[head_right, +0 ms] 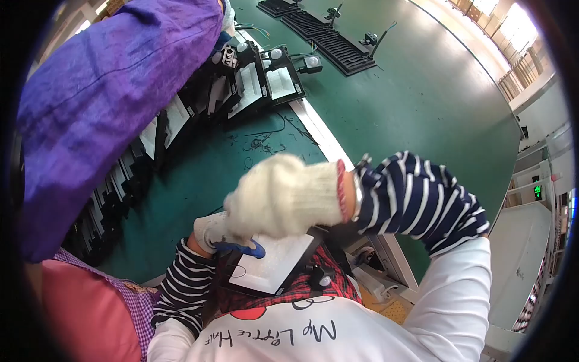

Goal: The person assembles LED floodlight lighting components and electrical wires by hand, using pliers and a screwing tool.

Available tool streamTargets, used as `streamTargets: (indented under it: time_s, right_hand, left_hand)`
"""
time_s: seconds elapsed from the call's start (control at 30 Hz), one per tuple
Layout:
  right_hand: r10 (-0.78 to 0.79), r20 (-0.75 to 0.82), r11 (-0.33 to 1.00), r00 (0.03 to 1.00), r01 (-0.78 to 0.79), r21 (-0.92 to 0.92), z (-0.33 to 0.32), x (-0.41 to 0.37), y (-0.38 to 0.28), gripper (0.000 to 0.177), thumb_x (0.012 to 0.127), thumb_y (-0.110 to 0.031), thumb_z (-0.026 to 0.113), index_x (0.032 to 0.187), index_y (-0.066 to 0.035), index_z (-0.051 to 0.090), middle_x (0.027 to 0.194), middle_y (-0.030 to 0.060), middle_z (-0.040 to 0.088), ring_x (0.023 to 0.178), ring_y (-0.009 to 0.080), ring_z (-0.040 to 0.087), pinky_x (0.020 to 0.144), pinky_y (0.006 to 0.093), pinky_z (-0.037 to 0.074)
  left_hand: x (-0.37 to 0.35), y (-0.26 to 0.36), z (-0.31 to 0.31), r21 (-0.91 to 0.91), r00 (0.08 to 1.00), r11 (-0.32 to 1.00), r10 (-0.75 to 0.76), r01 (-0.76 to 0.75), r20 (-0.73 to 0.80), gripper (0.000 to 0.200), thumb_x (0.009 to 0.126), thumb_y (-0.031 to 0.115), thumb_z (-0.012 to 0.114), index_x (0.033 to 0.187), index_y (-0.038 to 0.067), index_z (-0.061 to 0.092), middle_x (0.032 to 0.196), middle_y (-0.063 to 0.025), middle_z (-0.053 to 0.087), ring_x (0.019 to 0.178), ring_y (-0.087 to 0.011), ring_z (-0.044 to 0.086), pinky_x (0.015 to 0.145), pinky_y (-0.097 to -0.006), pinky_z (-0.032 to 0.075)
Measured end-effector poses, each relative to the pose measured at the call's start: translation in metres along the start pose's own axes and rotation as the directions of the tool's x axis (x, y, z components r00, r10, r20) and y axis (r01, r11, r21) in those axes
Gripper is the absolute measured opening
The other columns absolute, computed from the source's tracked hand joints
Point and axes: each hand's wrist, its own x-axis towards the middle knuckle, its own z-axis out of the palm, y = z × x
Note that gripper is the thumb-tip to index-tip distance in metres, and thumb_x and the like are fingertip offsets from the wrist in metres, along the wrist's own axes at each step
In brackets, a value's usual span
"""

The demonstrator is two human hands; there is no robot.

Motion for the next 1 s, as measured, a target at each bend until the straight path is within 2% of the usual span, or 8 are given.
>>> streamTargets:
  time_s: [0.1, 0.2, 0.33, 0.43, 0.63, 0.73, 0.87, 1.0]
  right_hand:
    - [-0.115, -0.233, 0.988, 0.966, 0.136, 0.077, 0.010, -0.011, 0.006, 0.027, 0.087, -0.023, 0.071, 0.110, -0.008, 0.068, 0.080, 0.0097, 0.070, 0.071, 0.0271, 0.069, 0.060, 0.0386, 0.056]
    - [0.289, -0.246, 0.517, 0.925, 0.066, 0.853, 0.033, -0.032, 0.039, 0.048, 0.085, -0.034, 0.077, 0.120, -0.002, 0.068, 0.101, 0.0139, 0.074, 0.093, 0.0205, 0.071, 0.078, 0.0359, 0.055]
    - [0.298, -0.206, 0.589, 0.932, -0.010, 0.808, 0.088, -0.043, 0.033, 0.058, 0.080, -0.037, 0.082, 0.122, 0.000, 0.067, 0.097, 0.0130, 0.073, 0.088, 0.0161, 0.069, 0.078, 0.0313, 0.056]
    - [0.459, -0.013, 0.352, 0.888, -0.168, 0.921, 0.099, -0.056, 0.026, 0.059, 0.078, -0.034, 0.085, 0.122, 0.001, 0.067, 0.093, 0.0094, 0.072, 0.085, 0.0130, 0.067, 0.077, 0.0292, 0.055]
    - [0.659, -0.075, 0.003, 0.749, 0.097, 0.995, 0.127, -0.054, 0.024, 0.036, 0.085, -0.027, 0.080, 0.108, 0.000, 0.069, 0.090, 0.0031, 0.069, 0.082, 0.0081, 0.061, 0.071, 0.0261, 0.051]
    - [0.720, -0.171, 0.220, 0.672, 0.013, 0.975, 0.117, -0.037, 0.009, 0.035, 0.092, -0.033, 0.073, 0.102, 0.000, 0.069, 0.078, 0.0024, 0.066, 0.072, 0.0062, 0.058, 0.064, 0.0244, 0.049]
    - [0.832, 0.008, 0.113, 0.555, -0.183, 0.977, 0.091, -0.044, 0.019, 0.037, 0.103, -0.034, 0.057, 0.100, 0.001, 0.066, 0.075, 0.0049, 0.065, 0.063, 0.0080, 0.060, 0.060, 0.0251, 0.051]
    - [0.759, -0.395, 0.513, 0.517, -0.102, 0.852, 0.110, -0.055, 0.024, 0.039, 0.096, -0.020, 0.067, 0.126, 0.003, 0.062, 0.083, 0.0102, 0.072, 0.067, 0.0100, 0.064, 0.065, 0.0267, 0.055]
  left_hand:
    - [0.005, -0.006, -0.003, -0.105, 0.975, 0.986, -0.106, 0.129, 0.196, 0.063, 0.075, 0.028, 0.088, 0.128, 0.007, 0.062, 0.112, -0.0101, 0.070, 0.099, -0.0218, 0.066, 0.087, -0.0319, 0.052]
    - [0.020, 0.027, 0.000, -0.186, 0.941, 0.931, -0.279, 0.313, 0.189, 0.064, 0.079, 0.025, 0.084, 0.133, 0.003, 0.059, 0.116, -0.0094, 0.069, 0.100, -0.0166, 0.062, 0.093, -0.0304, 0.048]
    - [0.004, 0.038, 0.002, -0.593, 0.877, 0.651, -0.412, 0.474, 0.248, 0.074, 0.078, 0.028, 0.080, 0.139, -0.002, 0.051, 0.126, -0.0113, 0.063, 0.109, -0.0225, 0.060, 0.099, -0.0320, 0.045]
    - [-0.030, 0.035, 0.025, -0.957, 0.953, 0.287, -0.278, -0.037, -0.120, 0.093, 0.076, 0.035, 0.083, 0.150, 0.001, 0.038, 0.144, -0.0133, 0.052, 0.126, -0.0268, 0.055, 0.109, -0.0377, 0.041]
    - [-0.062, 0.035, 0.078, -0.785, 0.698, 0.610, -0.516, -0.107, -0.497, 0.098, 0.071, 0.016, 0.088, 0.151, 0.003, 0.033, 0.144, -0.0130, 0.050, 0.132, -0.0267, 0.051, 0.115, -0.0438, 0.039]
    - [-0.066, 0.034, 0.079, -0.769, 0.431, 0.630, -0.667, -0.110, -0.608, 0.070, 0.077, 0.020, 0.084, 0.133, -0.002, 0.050, 0.121, -0.0132, 0.063, 0.106, -0.0225, 0.067, 0.098, -0.0359, 0.055]
    - [-0.070, 0.037, 0.074, -0.747, 0.432, 0.656, -0.647, -0.104, -0.628, 0.072, 0.078, 0.029, 0.086, 0.132, -0.003, 0.051, 0.118, -0.0125, 0.065, 0.104, -0.0228, 0.068, 0.098, -0.0365, 0.055]
    - [-0.069, 0.035, 0.069, -0.759, 0.451, 0.649, -0.662, -0.055, -0.599, 0.074, 0.079, 0.029, 0.087, 0.133, -0.004, 0.049, 0.118, -0.0129, 0.064, 0.104, -0.0231, 0.068, 0.097, -0.0379, 0.056]
